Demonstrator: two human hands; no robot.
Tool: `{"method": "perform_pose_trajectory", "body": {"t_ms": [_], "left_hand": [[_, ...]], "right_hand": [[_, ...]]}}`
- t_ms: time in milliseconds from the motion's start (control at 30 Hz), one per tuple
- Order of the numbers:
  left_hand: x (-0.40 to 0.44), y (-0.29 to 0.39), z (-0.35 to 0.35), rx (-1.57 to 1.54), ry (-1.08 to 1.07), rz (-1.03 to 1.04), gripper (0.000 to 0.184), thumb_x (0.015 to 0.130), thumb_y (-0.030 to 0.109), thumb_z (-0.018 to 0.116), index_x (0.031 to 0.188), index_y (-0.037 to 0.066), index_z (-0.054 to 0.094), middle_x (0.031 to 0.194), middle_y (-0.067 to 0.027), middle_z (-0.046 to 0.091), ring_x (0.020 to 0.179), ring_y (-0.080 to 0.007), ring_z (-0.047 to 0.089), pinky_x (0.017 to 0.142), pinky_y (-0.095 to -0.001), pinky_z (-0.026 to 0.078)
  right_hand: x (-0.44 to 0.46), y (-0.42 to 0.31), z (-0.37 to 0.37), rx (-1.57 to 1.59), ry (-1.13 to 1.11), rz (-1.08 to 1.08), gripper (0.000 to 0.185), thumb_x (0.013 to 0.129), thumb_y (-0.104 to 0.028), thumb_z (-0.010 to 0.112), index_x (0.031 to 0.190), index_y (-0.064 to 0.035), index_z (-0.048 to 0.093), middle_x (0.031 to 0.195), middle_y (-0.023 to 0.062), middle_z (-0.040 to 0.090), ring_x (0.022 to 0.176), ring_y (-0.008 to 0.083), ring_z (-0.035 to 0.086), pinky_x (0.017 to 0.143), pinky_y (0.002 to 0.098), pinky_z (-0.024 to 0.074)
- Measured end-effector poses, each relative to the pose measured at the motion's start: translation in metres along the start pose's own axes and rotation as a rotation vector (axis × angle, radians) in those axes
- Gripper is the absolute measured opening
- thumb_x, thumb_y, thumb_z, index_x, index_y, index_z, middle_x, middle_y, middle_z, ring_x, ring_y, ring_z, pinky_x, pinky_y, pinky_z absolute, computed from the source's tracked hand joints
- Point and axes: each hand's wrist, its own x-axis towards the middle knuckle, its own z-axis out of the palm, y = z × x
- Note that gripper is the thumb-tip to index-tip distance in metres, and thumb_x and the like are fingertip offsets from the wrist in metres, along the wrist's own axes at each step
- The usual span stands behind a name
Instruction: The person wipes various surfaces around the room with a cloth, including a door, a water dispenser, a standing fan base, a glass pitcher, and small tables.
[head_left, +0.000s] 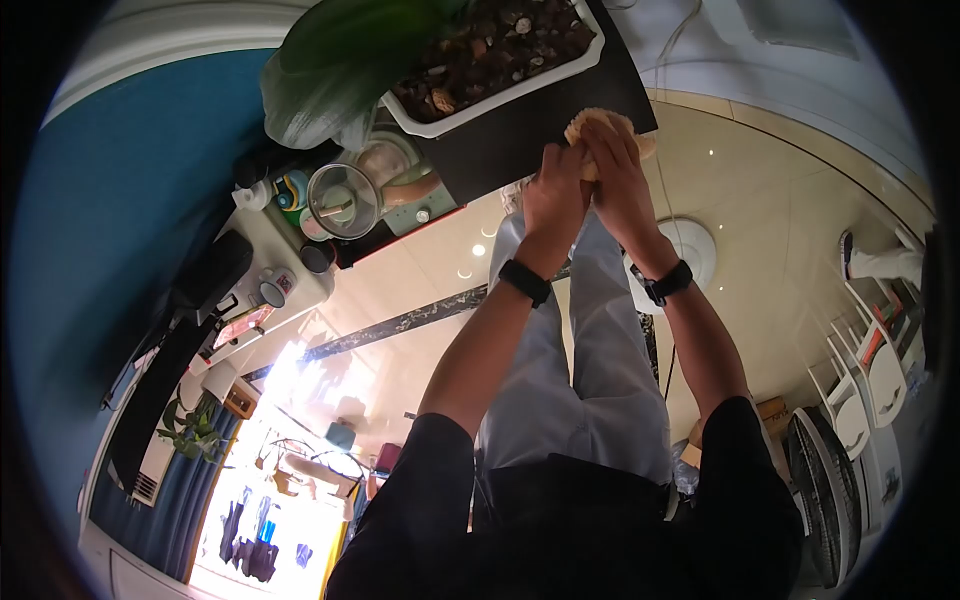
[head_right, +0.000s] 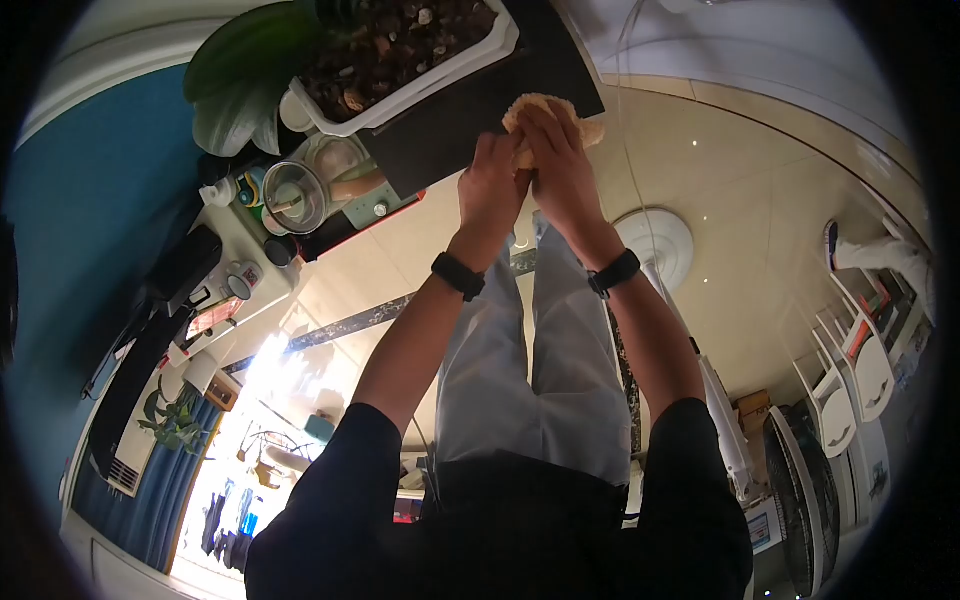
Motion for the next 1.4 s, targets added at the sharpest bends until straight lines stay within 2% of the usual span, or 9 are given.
{"method": "perform_pose_trajectory", "body": {"t_ms": [367,533,633,767,1000,1100,1167,1233,1400], "left_hand": [[0.001,-0.008,-0.015,0.146,0.123,0.014,0.027,0.077,0.004,0.068,0.101,0.013,0.062,0.094,-0.0065,0.059,0.078,-0.0316,0.067,0.061,-0.043,0.056],[0.048,0.02,0.002,0.115,0.148,-0.036,0.024,0.078,0.008,0.07,0.101,0.012,0.064,0.099,-0.007,0.062,0.081,-0.0359,0.067,0.066,-0.0455,0.056],[0.078,0.038,0.017,0.115,0.192,0.035,0.017,0.083,0.005,0.058,0.097,0.015,0.062,0.096,-0.0062,0.062,0.079,-0.0319,0.068,0.063,-0.0443,0.056],[0.086,0.047,0.026,0.102,0.225,0.077,0.012,0.082,0.012,0.063,0.094,0.013,0.062,0.096,-0.0059,0.063,0.076,-0.0325,0.068,0.063,-0.0437,0.056],[0.031,0.024,0.01,0.152,0.092,-0.046,0.023,0.077,0.012,0.071,0.099,0.014,0.065,0.095,-0.0062,0.064,0.08,-0.0328,0.067,0.066,-0.0437,0.056],[-0.009,-0.002,-0.007,0.187,0.099,-0.052,0.028,0.074,0.009,0.074,0.1,0.012,0.064,0.095,-0.0075,0.064,0.08,-0.0325,0.067,0.067,-0.0424,0.056],[-0.034,-0.023,-0.021,0.248,0.082,-0.073,0.031,0.071,0.006,0.075,0.1,0.011,0.063,0.094,-0.0087,0.064,0.081,-0.0323,0.067,0.067,-0.0416,0.055],[-0.049,-0.046,-0.034,0.312,0.149,-0.068,0.03,0.073,0.009,0.077,0.098,0.013,0.062,0.091,-0.0082,0.063,0.075,-0.0318,0.067,0.063,-0.0416,0.055],[-0.039,-0.064,-0.075,0.386,0.145,-0.154,0.022,0.075,0.007,0.074,0.093,0.006,0.061,0.088,-0.013,0.064,0.077,-0.0368,0.065,0.065,-0.0443,0.052]], "right_hand": [[0.014,-0.012,0.004,0.071,-0.039,-0.127,0.052,0.076,0.008,0.057,0.126,-0.0057,0.057,0.133,0.011,0.054,0.135,0.036,0.043,0.104,0.0428,0.0448],[0.047,0.021,-0.009,0.025,0.03,-0.152,0.051,0.074,0.008,0.059,0.122,-0.007,0.057,0.136,0.0098,0.051,0.136,0.0358,0.041,0.111,0.0445,0.0383],[0.074,0.049,-0.021,-0.03,0.073,-0.214,0.054,0.073,0.006,0.061,0.125,-0.0087,0.056,0.138,0.0095,0.05,0.137,0.035,0.04,0.111,0.0429,0.0381],[0.078,0.064,-0.035,-0.026,0.038,-0.201,0.058,0.072,0.007,0.061,0.128,-0.0105,0.055,0.138,0.0093,0.05,0.139,0.0338,0.039,0.109,0.042,0.0398],[0.035,0.034,-0.019,0.014,-0.103,-0.162,0.05,0.078,0.004,0.057,0.126,-0.0091,0.057,0.141,0.0091,0.049,0.14,0.0325,0.038,0.114,0.052,0.0316],[0.007,0.009,0.002,0.002,-0.136,-0.229,0.043,0.081,-0.002,0.059,0.124,-0.0086,0.059,0.141,0.0076,0.05,0.141,0.0305,0.039,0.115,0.05,0.0323],[-0.004,-0.004,0.028,0.144,-0.166,-0.267,0.043,0.081,-0.008,0.062,0.124,-0.0084,0.059,0.141,0.0064,0.051,0.14,0.0288,0.04,0.115,0.0476,0.0325],[-0.004,-0.023,0.04,0.227,-0.212,-0.311,0.042,0.082,-0.007,0.063,0.124,-0.0073,0.061,0.137,0.0074,0.055,0.141,0.0264,0.04,0.113,0.0442,0.0377],[0.017,-0.053,0.08,0.327,-0.17,-0.352,0.047,0.082,-0.015,0.066,0.128,-0.0077,0.057,0.141,0.0031,0.052,0.14,0.0244,0.04,0.111,0.0411,0.0391]]}}
